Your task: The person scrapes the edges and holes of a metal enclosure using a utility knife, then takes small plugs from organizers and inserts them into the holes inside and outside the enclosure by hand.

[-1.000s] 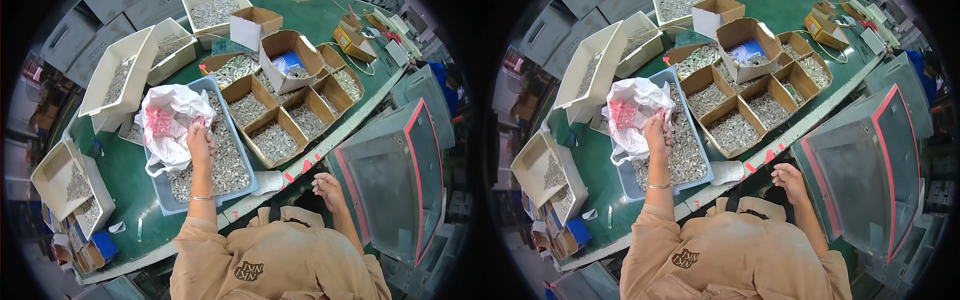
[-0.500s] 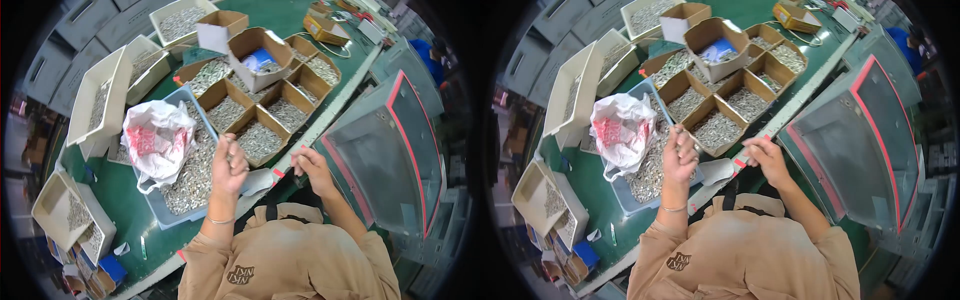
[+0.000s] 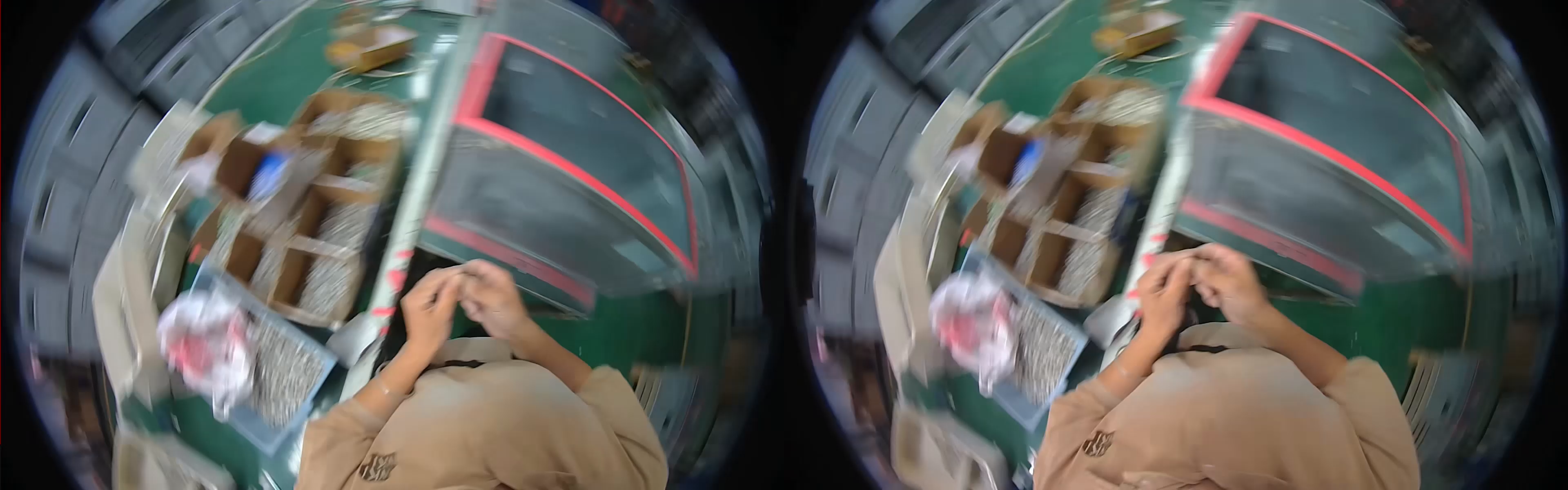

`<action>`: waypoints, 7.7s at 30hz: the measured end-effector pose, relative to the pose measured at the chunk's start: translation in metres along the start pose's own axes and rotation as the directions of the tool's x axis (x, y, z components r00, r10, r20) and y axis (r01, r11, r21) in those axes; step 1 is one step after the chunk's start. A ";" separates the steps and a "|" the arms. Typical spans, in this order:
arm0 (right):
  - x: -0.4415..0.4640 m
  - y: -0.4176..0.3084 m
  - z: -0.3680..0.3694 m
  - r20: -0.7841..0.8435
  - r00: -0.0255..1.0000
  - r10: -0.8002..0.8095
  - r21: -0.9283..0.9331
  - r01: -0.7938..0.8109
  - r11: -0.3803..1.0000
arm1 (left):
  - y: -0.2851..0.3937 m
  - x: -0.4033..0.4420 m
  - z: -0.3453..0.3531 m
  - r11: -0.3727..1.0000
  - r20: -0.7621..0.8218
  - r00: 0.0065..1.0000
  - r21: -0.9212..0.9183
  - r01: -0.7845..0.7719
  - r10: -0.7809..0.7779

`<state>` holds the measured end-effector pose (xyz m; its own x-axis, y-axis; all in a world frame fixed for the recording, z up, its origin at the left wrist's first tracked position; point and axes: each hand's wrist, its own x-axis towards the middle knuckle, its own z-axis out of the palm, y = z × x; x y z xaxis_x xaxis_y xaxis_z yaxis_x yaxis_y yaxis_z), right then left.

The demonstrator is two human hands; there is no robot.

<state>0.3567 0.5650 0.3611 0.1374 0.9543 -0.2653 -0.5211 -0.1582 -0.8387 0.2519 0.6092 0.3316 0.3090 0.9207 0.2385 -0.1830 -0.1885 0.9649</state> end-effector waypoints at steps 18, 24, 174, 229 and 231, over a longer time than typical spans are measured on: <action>-0.191 -0.147 -0.282 -0.739 0.176 -0.650 -0.507 0.489 0.710 | -0.017 -0.004 0.185 0.061 0.732 0.041 0.001 0.998 -0.681; -0.174 -0.163 -0.316 -0.576 0.248 -0.779 -0.717 0.305 0.627 | -0.011 -0.021 0.230 0.106 0.718 -0.011 0.118 0.987 -0.696; -0.021 -0.025 -0.349 -0.921 0.350 -0.171 -0.201 -0.052 0.978 | -0.171 0.071 0.040 0.054 0.117 0.110 -0.405 0.913 -0.987; -0.039 -0.004 -0.345 -0.847 0.529 0.044 -0.361 -0.635 0.683 | -0.238 0.032 0.036 -0.006 0.466 0.293 -0.541 0.841 -0.835; -0.041 -0.004 -0.349 -0.840 0.541 0.044 -0.374 -0.637 0.674 | -0.242 0.037 0.035 0.000 0.451 0.285 -0.535 0.845 -0.846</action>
<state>0.6467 0.4381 0.2095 0.7591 0.2960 -0.5797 -0.1233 -0.8091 -0.5746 0.3406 0.6768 0.1113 0.6639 0.2680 -0.6982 -0.2385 0.9607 0.1420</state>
